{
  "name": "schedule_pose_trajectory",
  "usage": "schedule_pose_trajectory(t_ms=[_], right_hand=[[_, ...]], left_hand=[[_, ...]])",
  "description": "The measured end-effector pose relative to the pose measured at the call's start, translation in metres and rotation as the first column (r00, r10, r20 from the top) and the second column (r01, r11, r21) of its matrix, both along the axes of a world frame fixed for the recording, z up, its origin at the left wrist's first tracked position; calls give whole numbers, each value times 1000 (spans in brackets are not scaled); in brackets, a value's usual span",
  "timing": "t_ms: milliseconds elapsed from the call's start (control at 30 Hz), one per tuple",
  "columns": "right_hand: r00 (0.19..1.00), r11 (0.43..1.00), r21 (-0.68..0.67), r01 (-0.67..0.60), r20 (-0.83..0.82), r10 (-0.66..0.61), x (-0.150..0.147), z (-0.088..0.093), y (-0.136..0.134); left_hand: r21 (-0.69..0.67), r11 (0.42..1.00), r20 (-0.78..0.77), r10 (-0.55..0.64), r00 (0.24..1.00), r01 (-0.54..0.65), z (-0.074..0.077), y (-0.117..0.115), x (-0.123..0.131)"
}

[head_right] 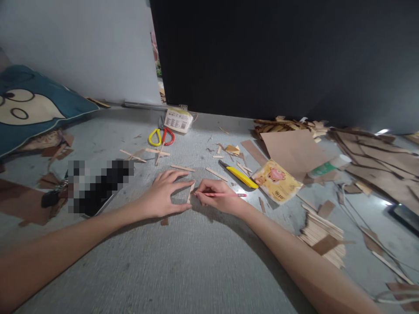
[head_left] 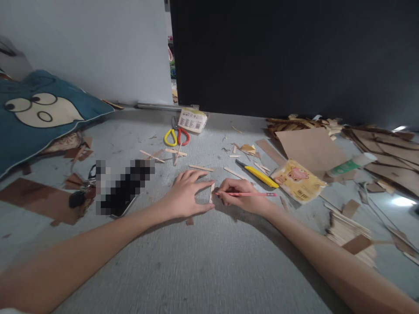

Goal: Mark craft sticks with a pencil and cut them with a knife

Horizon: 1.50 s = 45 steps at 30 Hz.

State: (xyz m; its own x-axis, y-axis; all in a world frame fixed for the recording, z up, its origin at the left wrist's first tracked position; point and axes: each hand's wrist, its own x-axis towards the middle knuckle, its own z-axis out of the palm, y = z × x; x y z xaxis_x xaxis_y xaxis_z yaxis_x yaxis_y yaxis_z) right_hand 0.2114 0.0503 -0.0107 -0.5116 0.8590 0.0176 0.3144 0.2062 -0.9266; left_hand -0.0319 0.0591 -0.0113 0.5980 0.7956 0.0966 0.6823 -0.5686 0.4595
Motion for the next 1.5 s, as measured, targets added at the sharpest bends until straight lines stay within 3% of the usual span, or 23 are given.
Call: schedule_pose_trajectory(t_ms=[1500], right_hand=[[1000, 1000, -11, 10, 5, -10, 0, -4, 2]], left_hand=[[0, 1000, 25, 3, 1000, -3, 2, -1, 1]])
